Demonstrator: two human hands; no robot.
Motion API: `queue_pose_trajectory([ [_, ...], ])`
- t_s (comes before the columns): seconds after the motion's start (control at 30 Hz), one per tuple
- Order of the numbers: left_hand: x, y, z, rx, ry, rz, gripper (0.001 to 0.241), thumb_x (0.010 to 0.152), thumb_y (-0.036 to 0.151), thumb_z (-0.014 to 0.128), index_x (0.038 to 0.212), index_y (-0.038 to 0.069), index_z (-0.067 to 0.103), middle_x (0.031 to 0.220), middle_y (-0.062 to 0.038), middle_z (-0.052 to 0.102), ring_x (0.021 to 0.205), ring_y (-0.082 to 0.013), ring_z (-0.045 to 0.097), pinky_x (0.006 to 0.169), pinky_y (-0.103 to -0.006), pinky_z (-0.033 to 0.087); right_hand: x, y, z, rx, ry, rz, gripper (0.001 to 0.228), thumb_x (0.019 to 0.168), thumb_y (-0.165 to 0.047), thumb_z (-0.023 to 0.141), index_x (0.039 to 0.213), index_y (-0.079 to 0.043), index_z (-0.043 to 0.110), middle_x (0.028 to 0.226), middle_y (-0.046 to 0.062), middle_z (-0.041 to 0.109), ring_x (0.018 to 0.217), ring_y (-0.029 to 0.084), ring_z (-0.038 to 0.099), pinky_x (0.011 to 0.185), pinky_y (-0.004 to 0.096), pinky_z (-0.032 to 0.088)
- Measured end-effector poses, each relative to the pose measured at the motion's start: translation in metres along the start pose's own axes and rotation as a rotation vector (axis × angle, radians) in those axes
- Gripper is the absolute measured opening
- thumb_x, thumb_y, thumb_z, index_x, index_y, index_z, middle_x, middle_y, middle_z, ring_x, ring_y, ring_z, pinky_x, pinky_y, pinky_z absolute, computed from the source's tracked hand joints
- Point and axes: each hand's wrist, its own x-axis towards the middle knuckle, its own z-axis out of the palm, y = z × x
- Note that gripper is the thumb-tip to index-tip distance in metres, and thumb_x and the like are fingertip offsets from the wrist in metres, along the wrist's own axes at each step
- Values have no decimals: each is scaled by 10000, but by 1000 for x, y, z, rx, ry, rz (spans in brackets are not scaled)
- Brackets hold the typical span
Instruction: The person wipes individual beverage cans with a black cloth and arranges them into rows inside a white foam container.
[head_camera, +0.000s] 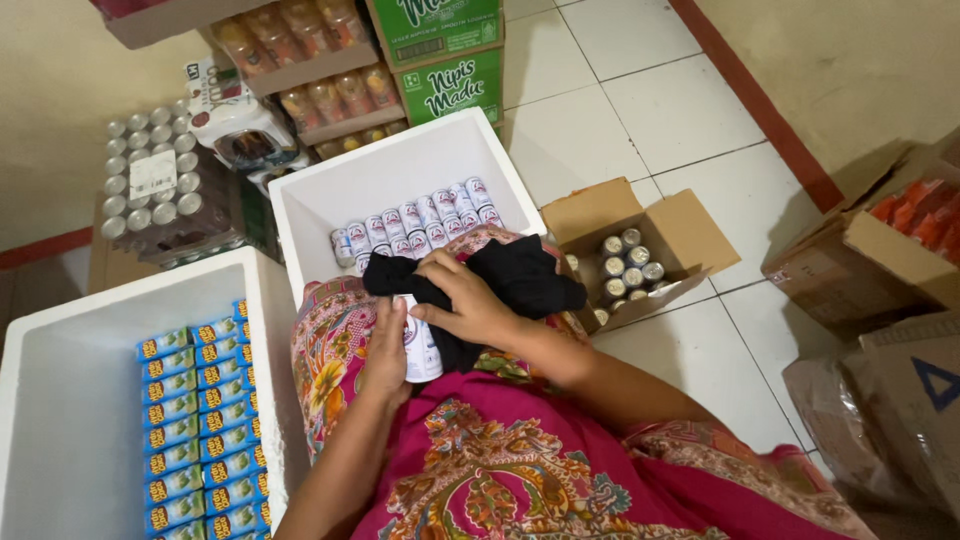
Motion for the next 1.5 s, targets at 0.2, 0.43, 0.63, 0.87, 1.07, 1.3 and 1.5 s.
queue_pose_trajectory([
  [0.2,28,-40,-34,253,-36,181,383,1065,413,534,1319,130,578,996,-67,609,948,-187,549,875,-322,449,2,-13,-1,-151,39,19,419,974,-412,686,1120,-20,656,1080,150,596,975,405,662,824,464,551],
  [0.43,-3,2,-8,191,-68,230,303,1080,406,528,1090,115,611,855,7,584,816,-122,544,778,-270,458,-2,-10,-4,-15,63,45,359,920,-364,777,1085,-64,668,1080,83,588,988,331,660,850,407,538],
  [0.63,23,-43,-25,207,-64,286,332,1095,376,486,1226,101,618,996,-42,632,980,-162,570,943,-354,469,2,-29,-14,-281,14,55,363,932,-347,725,1066,-21,642,1057,144,603,951,417,657,798,480,528],
  [0.87,28,-53,-37,290,-90,298,348,1111,329,467,1294,77,620,1320,-114,617,1296,-203,487,1155,-417,338,14,-51,-48,-338,-339,-57,649,924,-574,615,1241,-8,627,1222,181,612,1127,432,607,964,539,453],
  [1.07,28,-22,-41,-99,-51,52,343,1051,401,469,1300,189,572,1187,-39,653,1093,-123,607,1005,-314,452,81,-23,-206,-926,1079,-402,1038,700,-880,99,1609,-428,-119,1731,-250,-203,1669,-12,-156,1449,429,-129],
  [1.3,24,-32,-50,-153,-32,83,136,1081,322,506,991,223,529,938,26,563,906,-61,544,884,-283,433,47,39,-218,-1174,754,-70,1324,1085,-705,839,1638,-3,-137,1739,144,-114,1689,316,-12,1451,500,43],
  [1.5,9,-11,-30,-202,-50,28,158,1061,363,529,983,226,541,941,2,615,917,-97,595,865,-301,451,10,-104,-92,-73,1135,-687,817,1036,-525,467,1714,-153,205,1811,-25,235,1731,169,220,1515,521,186],
])
